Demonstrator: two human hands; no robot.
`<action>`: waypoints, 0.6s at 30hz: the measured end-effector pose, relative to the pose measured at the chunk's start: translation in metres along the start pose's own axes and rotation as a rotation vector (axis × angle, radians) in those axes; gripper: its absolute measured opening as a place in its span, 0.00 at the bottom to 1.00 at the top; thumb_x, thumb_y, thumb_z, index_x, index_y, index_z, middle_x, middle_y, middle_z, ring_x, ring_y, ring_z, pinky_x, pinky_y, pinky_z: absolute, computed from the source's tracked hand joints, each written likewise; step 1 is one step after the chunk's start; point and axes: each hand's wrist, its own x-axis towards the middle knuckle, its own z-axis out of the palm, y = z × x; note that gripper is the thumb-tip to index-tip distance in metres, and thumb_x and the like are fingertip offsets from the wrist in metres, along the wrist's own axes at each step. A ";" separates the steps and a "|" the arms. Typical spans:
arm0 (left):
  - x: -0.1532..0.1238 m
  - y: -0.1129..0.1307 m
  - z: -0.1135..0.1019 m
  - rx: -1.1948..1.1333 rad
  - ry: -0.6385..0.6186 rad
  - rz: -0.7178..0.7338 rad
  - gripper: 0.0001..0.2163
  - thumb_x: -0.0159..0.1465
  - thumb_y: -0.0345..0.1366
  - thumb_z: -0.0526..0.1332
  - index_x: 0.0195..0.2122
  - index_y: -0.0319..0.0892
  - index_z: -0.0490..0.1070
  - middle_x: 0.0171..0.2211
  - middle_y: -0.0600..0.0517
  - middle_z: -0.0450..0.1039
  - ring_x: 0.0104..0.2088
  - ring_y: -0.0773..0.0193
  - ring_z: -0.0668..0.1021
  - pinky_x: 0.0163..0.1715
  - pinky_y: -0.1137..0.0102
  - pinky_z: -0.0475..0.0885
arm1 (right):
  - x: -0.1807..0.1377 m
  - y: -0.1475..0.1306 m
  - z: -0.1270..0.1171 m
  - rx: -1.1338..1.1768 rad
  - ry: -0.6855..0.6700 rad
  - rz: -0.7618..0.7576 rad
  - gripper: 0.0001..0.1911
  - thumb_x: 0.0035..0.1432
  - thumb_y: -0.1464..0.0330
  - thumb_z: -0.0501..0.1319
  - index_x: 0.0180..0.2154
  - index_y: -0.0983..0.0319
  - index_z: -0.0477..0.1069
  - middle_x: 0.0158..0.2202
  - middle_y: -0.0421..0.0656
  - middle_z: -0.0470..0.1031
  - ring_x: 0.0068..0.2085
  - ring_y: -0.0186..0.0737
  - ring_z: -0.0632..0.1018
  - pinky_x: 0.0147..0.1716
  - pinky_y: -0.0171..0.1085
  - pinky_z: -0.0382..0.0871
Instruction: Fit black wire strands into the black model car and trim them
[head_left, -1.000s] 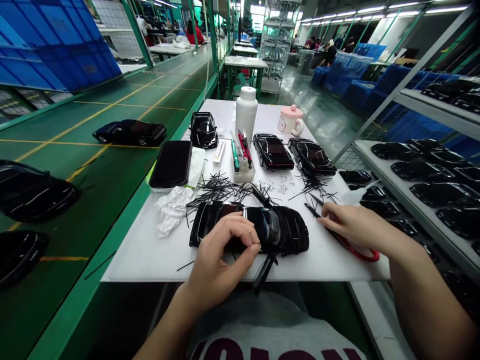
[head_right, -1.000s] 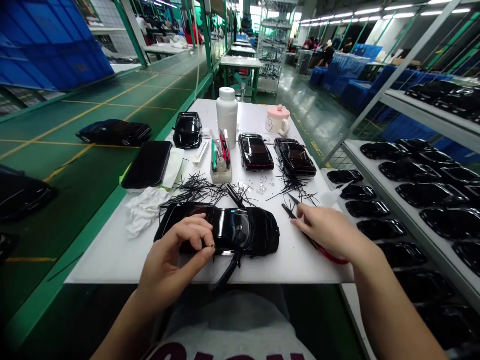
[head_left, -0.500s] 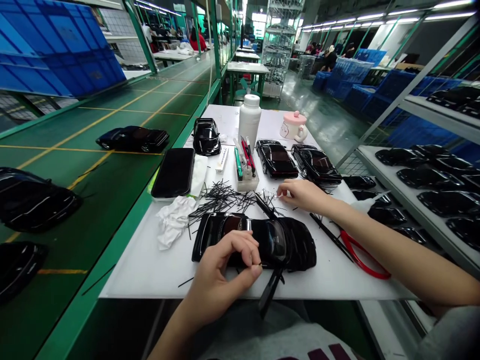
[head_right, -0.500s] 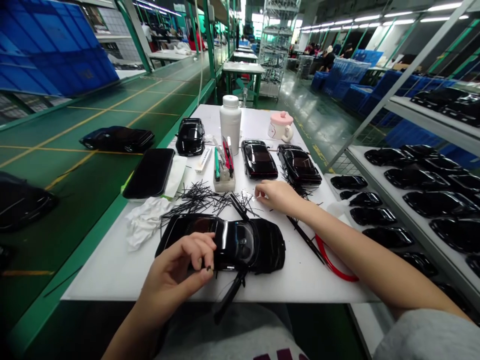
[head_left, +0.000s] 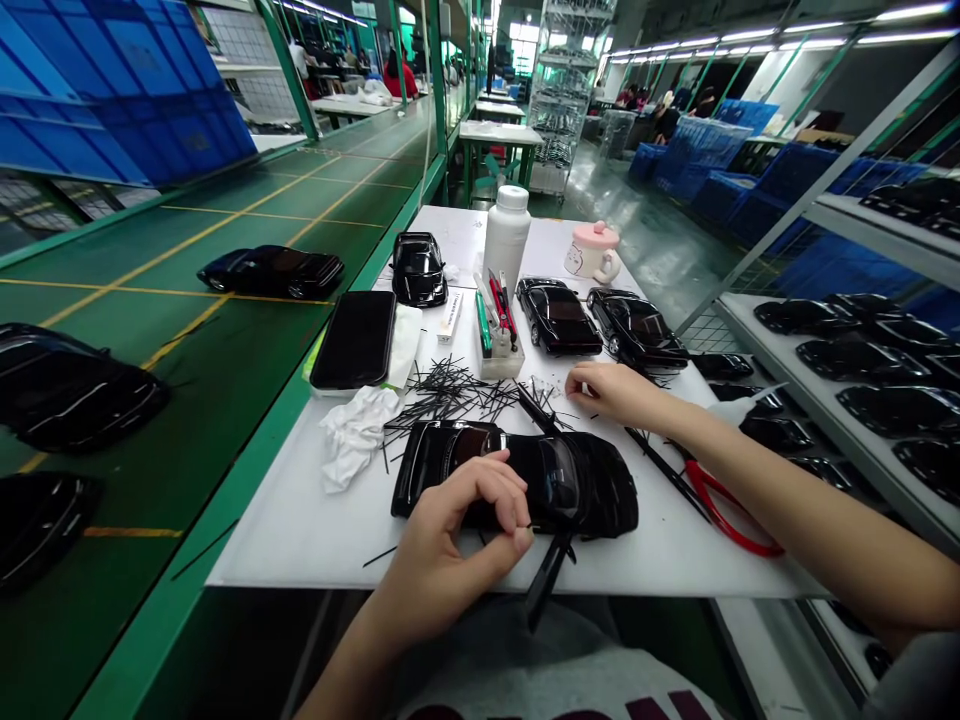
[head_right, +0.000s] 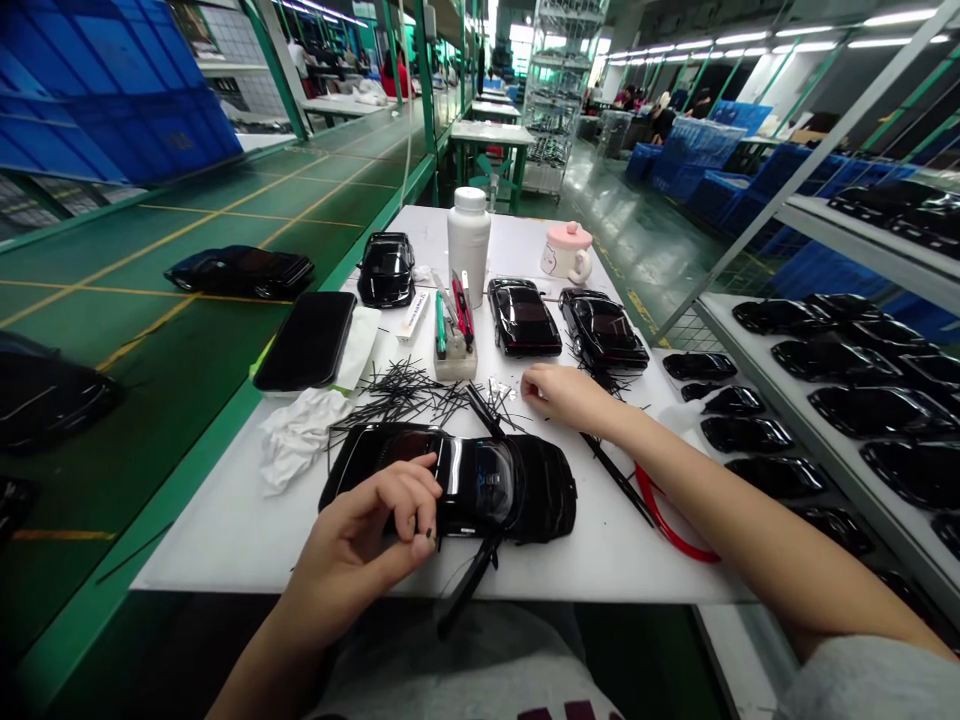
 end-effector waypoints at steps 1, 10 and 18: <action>0.000 0.000 0.000 0.004 0.000 0.001 0.10 0.66 0.26 0.64 0.33 0.46 0.65 0.31 0.59 0.71 0.41 0.67 0.76 0.66 0.61 0.62 | -0.002 0.001 0.001 -0.004 0.020 -0.005 0.09 0.69 0.65 0.60 0.45 0.62 0.75 0.40 0.43 0.77 0.35 0.36 0.77 0.37 0.38 0.73; 0.000 0.002 0.000 0.020 0.006 0.011 0.09 0.66 0.27 0.64 0.32 0.45 0.65 0.31 0.57 0.72 0.40 0.65 0.76 0.65 0.56 0.63 | -0.027 0.006 -0.003 -0.091 0.114 -0.049 0.19 0.66 0.73 0.54 0.50 0.57 0.81 0.39 0.46 0.77 0.33 0.39 0.77 0.29 0.35 0.61; 0.001 0.001 -0.002 0.040 0.003 0.015 0.09 0.66 0.27 0.64 0.32 0.45 0.65 0.31 0.56 0.72 0.40 0.64 0.76 0.66 0.56 0.63 | -0.027 -0.009 0.003 -0.107 0.098 -0.110 0.21 0.69 0.69 0.53 0.57 0.56 0.77 0.38 0.46 0.77 0.32 0.39 0.76 0.27 0.35 0.60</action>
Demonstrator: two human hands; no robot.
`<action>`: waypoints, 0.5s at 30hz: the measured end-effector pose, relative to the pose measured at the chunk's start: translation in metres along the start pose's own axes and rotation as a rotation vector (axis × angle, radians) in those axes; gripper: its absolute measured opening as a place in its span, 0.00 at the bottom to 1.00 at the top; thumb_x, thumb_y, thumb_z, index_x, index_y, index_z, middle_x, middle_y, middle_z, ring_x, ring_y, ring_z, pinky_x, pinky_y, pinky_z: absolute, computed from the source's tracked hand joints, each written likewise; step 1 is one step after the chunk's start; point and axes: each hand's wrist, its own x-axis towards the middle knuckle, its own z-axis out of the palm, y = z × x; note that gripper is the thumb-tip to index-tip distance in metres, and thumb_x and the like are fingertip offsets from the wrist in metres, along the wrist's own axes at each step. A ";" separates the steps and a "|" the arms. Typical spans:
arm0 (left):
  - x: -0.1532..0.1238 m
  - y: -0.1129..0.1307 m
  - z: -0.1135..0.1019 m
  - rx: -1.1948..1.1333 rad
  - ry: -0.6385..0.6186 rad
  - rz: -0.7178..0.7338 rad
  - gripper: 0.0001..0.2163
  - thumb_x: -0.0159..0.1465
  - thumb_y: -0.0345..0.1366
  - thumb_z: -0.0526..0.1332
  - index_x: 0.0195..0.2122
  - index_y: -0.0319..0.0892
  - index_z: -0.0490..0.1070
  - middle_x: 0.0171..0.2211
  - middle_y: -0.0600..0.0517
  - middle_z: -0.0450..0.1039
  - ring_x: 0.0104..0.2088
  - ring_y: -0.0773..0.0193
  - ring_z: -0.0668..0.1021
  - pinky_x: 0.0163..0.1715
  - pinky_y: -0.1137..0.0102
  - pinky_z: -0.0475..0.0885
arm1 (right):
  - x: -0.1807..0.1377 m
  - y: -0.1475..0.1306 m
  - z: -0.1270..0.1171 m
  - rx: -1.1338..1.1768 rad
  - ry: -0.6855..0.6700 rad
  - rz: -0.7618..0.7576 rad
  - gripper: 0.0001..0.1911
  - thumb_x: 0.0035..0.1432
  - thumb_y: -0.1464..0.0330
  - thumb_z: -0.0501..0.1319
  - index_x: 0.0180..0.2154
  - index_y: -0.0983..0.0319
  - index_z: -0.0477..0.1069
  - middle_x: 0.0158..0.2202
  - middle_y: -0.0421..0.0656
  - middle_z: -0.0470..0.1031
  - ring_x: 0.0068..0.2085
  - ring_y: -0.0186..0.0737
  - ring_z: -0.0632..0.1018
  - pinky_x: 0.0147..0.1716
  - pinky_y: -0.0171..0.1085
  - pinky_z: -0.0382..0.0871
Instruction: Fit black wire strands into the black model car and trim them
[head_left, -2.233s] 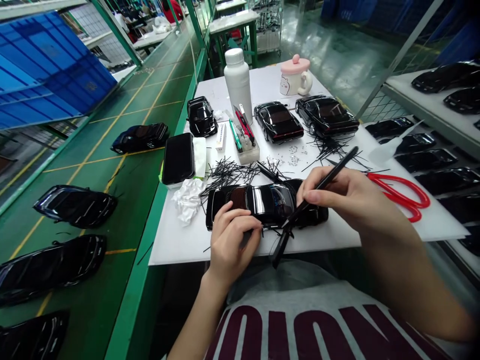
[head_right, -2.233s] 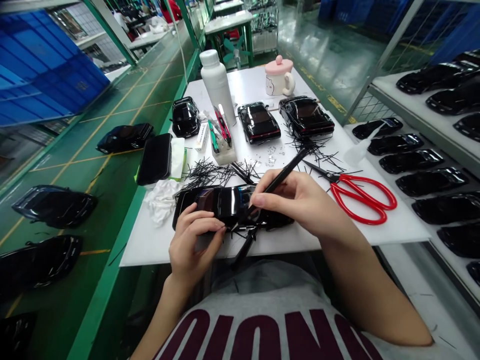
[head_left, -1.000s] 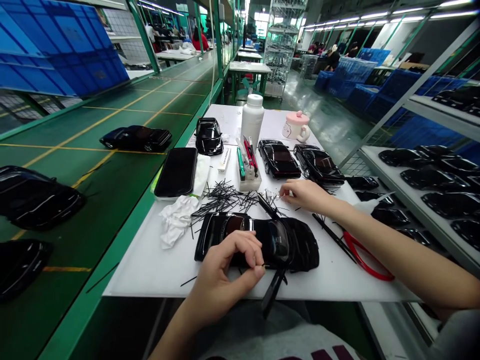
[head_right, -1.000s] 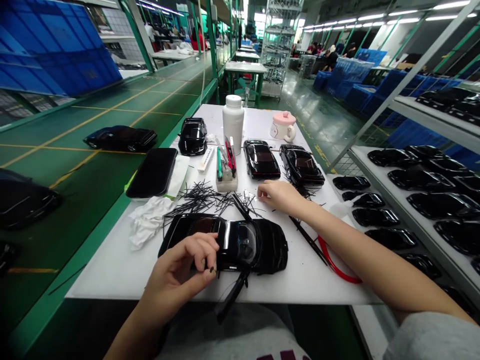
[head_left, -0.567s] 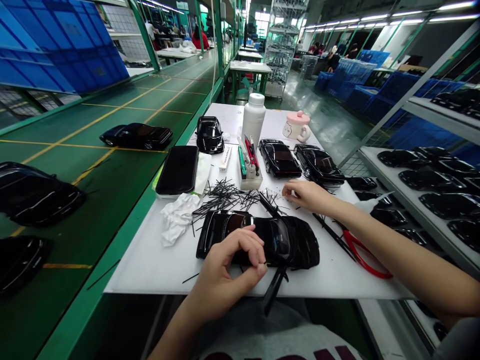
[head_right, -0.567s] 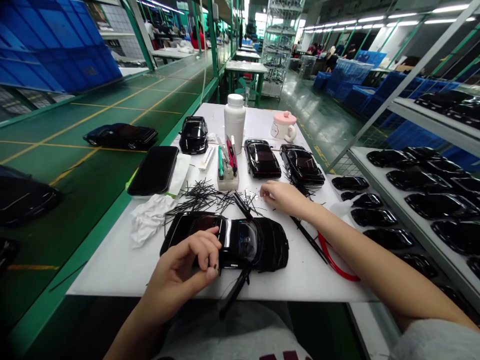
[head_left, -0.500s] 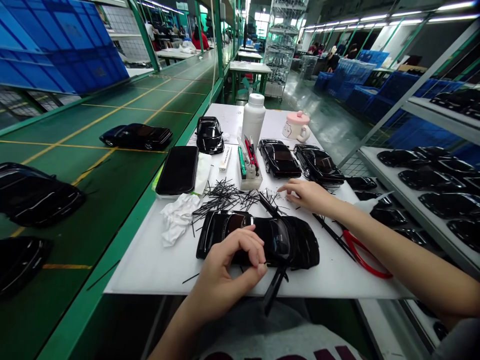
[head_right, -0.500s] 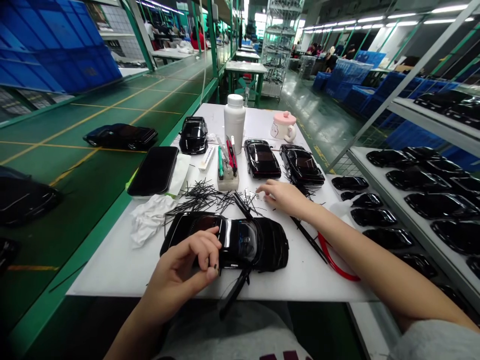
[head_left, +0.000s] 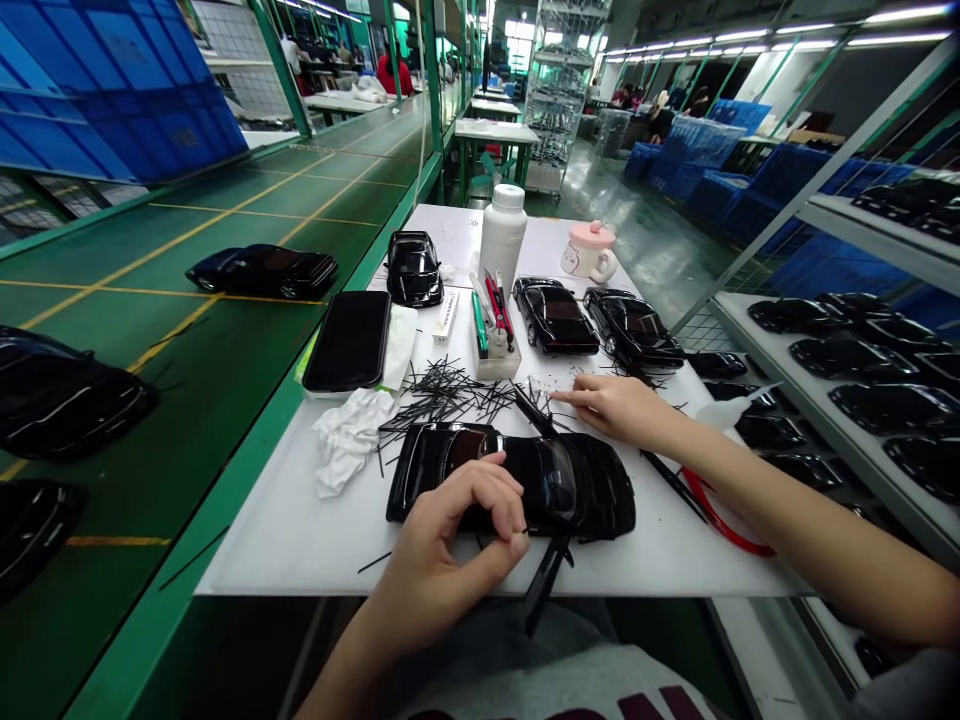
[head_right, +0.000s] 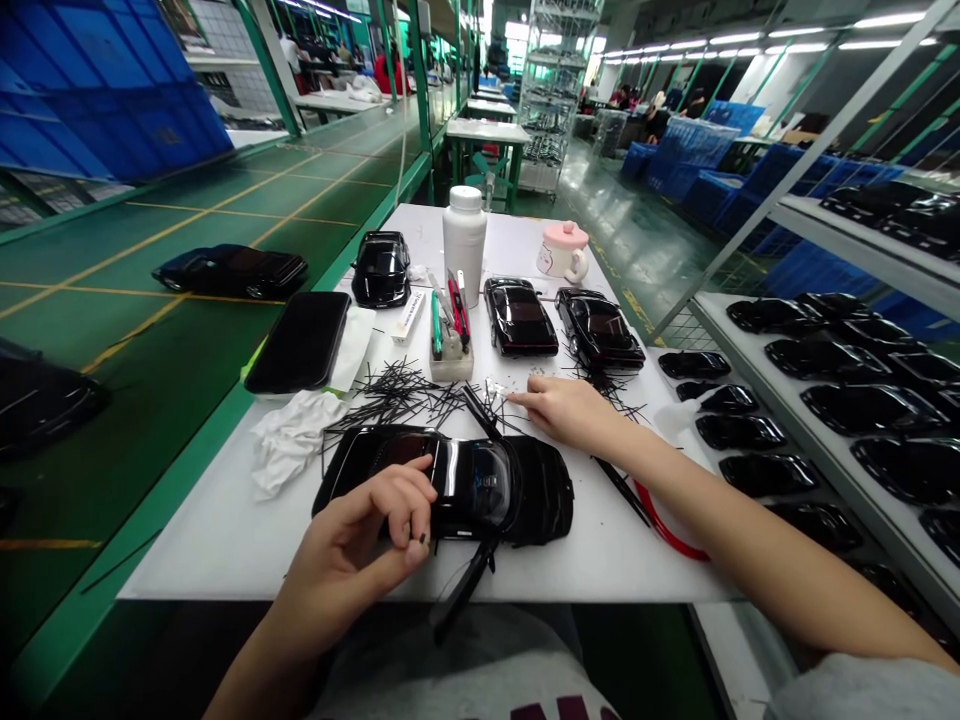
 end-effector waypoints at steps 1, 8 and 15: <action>0.000 0.000 0.000 0.000 0.000 -0.001 0.09 0.66 0.27 0.64 0.32 0.45 0.65 0.31 0.56 0.72 0.40 0.64 0.76 0.66 0.56 0.63 | -0.002 0.001 0.000 0.004 0.002 0.004 0.21 0.69 0.69 0.53 0.56 0.57 0.78 0.37 0.46 0.77 0.32 0.39 0.77 0.27 0.35 0.60; 0.000 0.000 0.001 0.017 -0.001 0.010 0.09 0.66 0.28 0.63 0.32 0.45 0.65 0.31 0.56 0.73 0.40 0.64 0.76 0.66 0.55 0.63 | -0.009 0.009 -0.002 0.060 0.048 0.052 0.19 0.70 0.69 0.51 0.53 0.57 0.78 0.41 0.46 0.79 0.32 0.38 0.77 0.32 0.35 0.65; 0.000 -0.002 0.000 0.022 0.005 0.006 0.08 0.67 0.30 0.63 0.31 0.45 0.65 0.31 0.54 0.74 0.41 0.62 0.77 0.66 0.53 0.64 | 0.003 -0.003 0.006 0.083 0.053 0.037 0.19 0.72 0.63 0.51 0.55 0.56 0.77 0.41 0.47 0.76 0.31 0.38 0.74 0.30 0.36 0.62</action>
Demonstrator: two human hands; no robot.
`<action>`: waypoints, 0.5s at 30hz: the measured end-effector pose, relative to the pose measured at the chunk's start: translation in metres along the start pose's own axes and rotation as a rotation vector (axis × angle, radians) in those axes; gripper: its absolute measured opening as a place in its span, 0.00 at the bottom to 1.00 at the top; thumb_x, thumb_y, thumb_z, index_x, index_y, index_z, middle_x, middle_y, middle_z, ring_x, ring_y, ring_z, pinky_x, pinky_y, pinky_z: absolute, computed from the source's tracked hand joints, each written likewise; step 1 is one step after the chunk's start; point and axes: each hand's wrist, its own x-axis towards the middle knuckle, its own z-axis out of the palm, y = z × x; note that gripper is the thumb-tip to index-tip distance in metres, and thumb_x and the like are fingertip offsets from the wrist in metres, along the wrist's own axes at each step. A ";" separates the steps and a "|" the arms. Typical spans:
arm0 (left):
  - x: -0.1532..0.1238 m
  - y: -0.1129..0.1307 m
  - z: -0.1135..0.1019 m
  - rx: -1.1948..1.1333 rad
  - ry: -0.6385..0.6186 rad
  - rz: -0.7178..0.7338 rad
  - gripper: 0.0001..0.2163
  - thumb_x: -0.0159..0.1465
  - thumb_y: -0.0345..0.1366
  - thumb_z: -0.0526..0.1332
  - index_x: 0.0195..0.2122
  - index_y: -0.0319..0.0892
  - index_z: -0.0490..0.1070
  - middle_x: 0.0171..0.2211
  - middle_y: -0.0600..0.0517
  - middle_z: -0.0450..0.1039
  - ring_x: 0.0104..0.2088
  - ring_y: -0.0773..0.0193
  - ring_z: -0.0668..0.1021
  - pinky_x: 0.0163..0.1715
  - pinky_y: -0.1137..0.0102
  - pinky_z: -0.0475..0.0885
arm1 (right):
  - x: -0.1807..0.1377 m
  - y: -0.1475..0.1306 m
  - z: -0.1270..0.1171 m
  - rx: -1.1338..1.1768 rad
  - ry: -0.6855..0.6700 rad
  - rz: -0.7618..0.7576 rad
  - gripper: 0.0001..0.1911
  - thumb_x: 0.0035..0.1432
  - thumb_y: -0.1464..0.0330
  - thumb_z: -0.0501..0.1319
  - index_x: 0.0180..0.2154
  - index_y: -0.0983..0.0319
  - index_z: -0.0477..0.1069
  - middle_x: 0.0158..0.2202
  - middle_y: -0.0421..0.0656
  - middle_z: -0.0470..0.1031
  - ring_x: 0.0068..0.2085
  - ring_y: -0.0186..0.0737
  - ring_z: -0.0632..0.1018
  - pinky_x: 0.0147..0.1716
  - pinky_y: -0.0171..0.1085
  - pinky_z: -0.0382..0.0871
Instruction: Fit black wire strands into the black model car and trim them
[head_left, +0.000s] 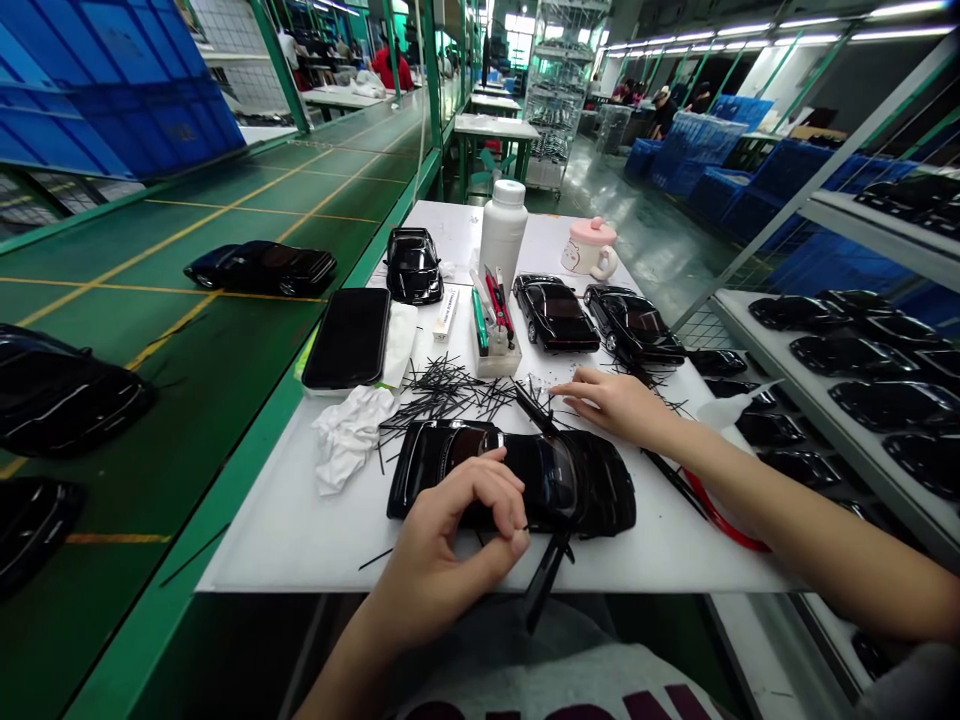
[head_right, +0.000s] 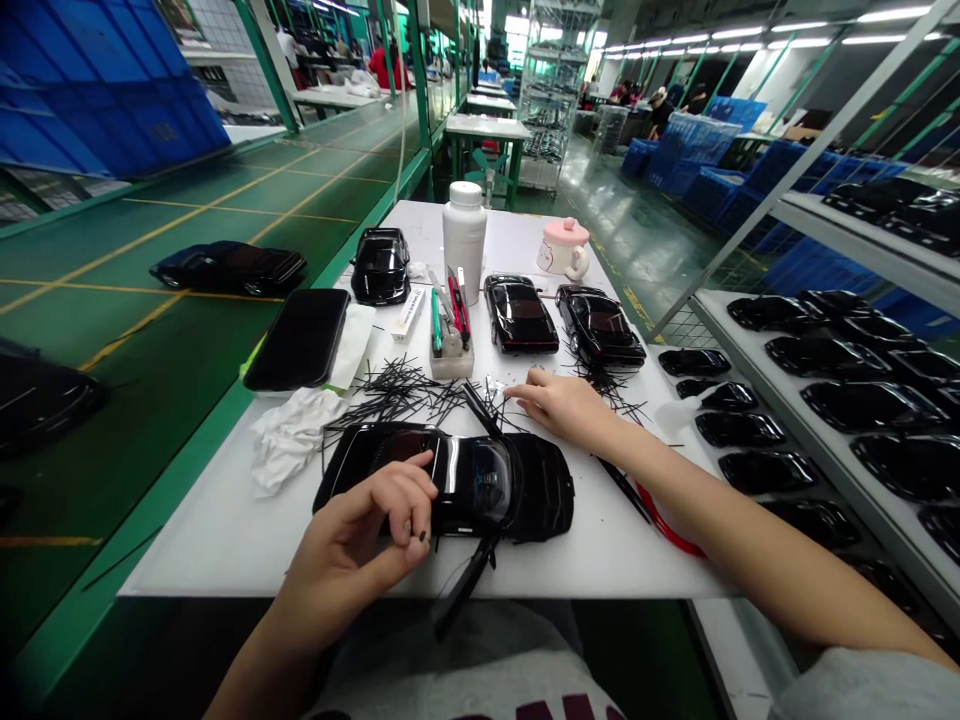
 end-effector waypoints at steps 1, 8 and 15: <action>0.000 0.000 0.000 -0.003 -0.001 0.001 0.08 0.67 0.30 0.63 0.32 0.45 0.65 0.31 0.55 0.73 0.41 0.63 0.77 0.66 0.53 0.64 | 0.003 -0.001 0.000 0.007 -0.005 -0.005 0.19 0.72 0.63 0.51 0.54 0.57 0.77 0.41 0.47 0.76 0.31 0.38 0.74 0.31 0.36 0.62; -0.001 -0.001 -0.001 0.014 0.008 0.005 0.09 0.67 0.32 0.63 0.31 0.45 0.65 0.30 0.54 0.74 0.40 0.62 0.77 0.66 0.53 0.64 | 0.024 -0.001 -0.002 0.076 -0.098 -0.040 0.10 0.70 0.67 0.57 0.41 0.61 0.77 0.40 0.44 0.74 0.33 0.35 0.74 0.33 0.35 0.65; 0.000 0.000 -0.002 0.008 0.002 0.023 0.09 0.66 0.30 0.64 0.31 0.45 0.65 0.31 0.54 0.73 0.40 0.62 0.77 0.66 0.53 0.64 | 0.038 -0.009 0.001 0.149 -0.172 -0.033 0.12 0.69 0.61 0.61 0.43 0.64 0.73 0.41 0.42 0.76 0.38 0.36 0.78 0.40 0.41 0.76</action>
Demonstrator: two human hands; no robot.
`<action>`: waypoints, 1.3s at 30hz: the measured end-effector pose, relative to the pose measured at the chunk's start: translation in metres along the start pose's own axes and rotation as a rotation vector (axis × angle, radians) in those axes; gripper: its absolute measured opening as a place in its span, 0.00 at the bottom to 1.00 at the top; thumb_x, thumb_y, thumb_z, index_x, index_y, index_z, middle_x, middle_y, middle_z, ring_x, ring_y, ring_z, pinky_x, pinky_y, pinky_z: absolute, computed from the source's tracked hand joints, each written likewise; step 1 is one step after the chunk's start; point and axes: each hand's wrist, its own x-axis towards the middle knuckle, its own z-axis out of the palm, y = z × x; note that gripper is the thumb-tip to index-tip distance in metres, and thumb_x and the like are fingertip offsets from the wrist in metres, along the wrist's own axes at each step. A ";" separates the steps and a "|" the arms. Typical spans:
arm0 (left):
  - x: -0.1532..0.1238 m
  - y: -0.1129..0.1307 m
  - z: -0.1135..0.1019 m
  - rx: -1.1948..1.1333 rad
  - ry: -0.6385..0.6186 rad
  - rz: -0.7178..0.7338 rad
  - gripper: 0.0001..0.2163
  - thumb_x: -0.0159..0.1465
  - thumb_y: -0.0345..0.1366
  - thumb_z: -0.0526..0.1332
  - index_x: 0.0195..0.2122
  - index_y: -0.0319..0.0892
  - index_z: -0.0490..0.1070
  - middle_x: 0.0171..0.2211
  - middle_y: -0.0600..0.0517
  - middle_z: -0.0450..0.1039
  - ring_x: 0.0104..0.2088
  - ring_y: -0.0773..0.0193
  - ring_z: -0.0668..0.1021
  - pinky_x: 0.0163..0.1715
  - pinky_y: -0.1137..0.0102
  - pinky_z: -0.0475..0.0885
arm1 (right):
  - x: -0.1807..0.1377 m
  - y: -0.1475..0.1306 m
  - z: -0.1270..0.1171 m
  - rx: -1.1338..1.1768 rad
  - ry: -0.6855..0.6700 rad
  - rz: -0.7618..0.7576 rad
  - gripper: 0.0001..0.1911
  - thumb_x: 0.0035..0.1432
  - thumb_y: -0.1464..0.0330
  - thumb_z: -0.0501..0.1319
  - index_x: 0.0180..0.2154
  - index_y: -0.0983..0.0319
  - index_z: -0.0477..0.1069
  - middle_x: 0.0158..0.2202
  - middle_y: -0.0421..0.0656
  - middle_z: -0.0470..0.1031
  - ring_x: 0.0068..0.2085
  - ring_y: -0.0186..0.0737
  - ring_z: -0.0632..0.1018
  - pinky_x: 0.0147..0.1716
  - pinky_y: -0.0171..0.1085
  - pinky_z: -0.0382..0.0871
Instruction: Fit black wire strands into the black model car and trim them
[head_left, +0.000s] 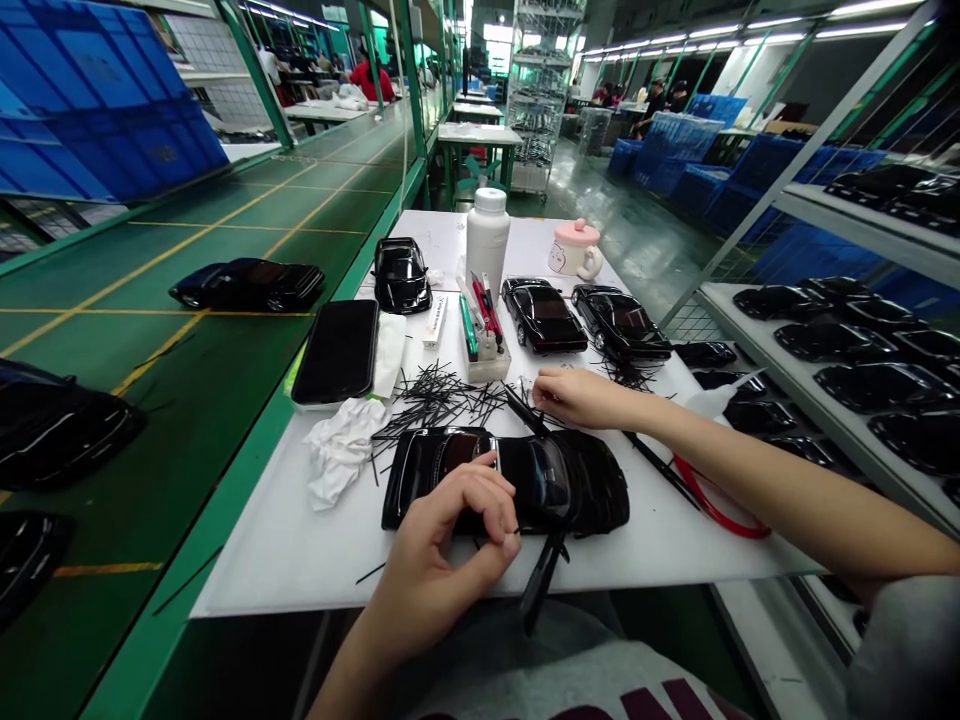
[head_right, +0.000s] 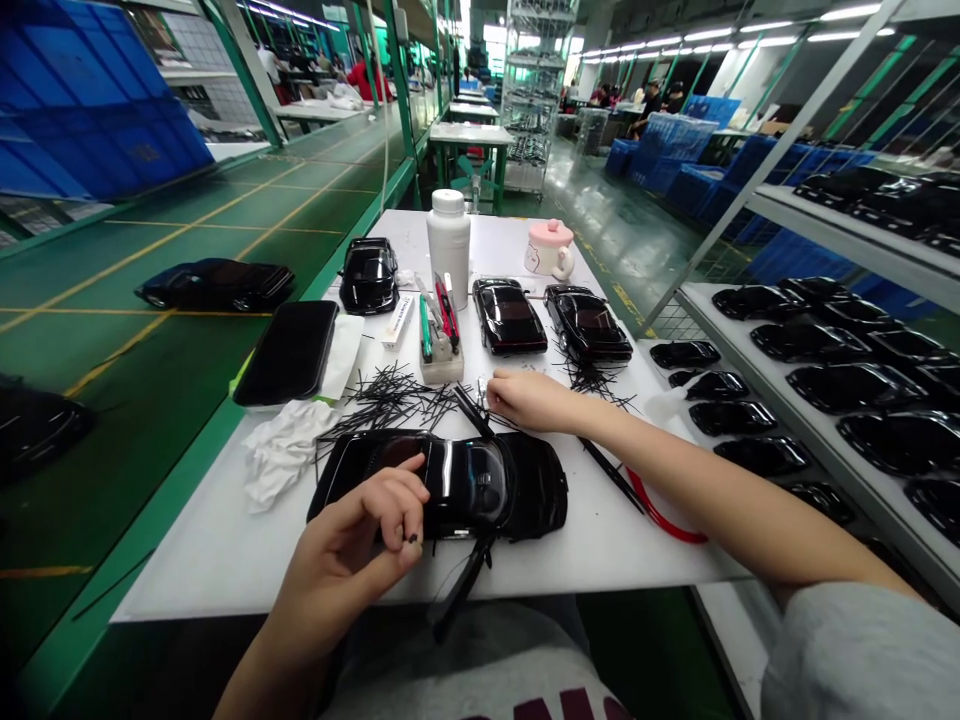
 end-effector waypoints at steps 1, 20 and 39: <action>0.000 0.000 0.000 0.001 0.001 0.001 0.08 0.67 0.30 0.63 0.32 0.46 0.65 0.31 0.54 0.73 0.40 0.62 0.76 0.66 0.53 0.64 | 0.005 -0.003 0.000 0.016 -0.007 -0.004 0.12 0.69 0.61 0.61 0.43 0.64 0.74 0.42 0.43 0.77 0.39 0.37 0.78 0.41 0.42 0.76; 0.001 0.001 -0.001 -0.001 -0.015 -0.008 0.09 0.67 0.27 0.63 0.33 0.47 0.65 0.31 0.57 0.72 0.41 0.65 0.76 0.66 0.61 0.63 | -0.001 0.001 -0.031 0.169 -0.002 0.073 0.15 0.68 0.70 0.55 0.48 0.60 0.79 0.34 0.41 0.80 0.29 0.33 0.74 0.31 0.33 0.65; 0.004 0.009 0.013 0.004 0.063 -0.044 0.09 0.68 0.25 0.61 0.34 0.46 0.66 0.33 0.59 0.72 0.37 0.71 0.77 0.55 0.71 0.70 | -0.012 0.007 -0.011 -0.042 -0.007 0.278 0.11 0.68 0.61 0.63 0.42 0.63 0.74 0.42 0.43 0.77 0.41 0.38 0.79 0.43 0.43 0.77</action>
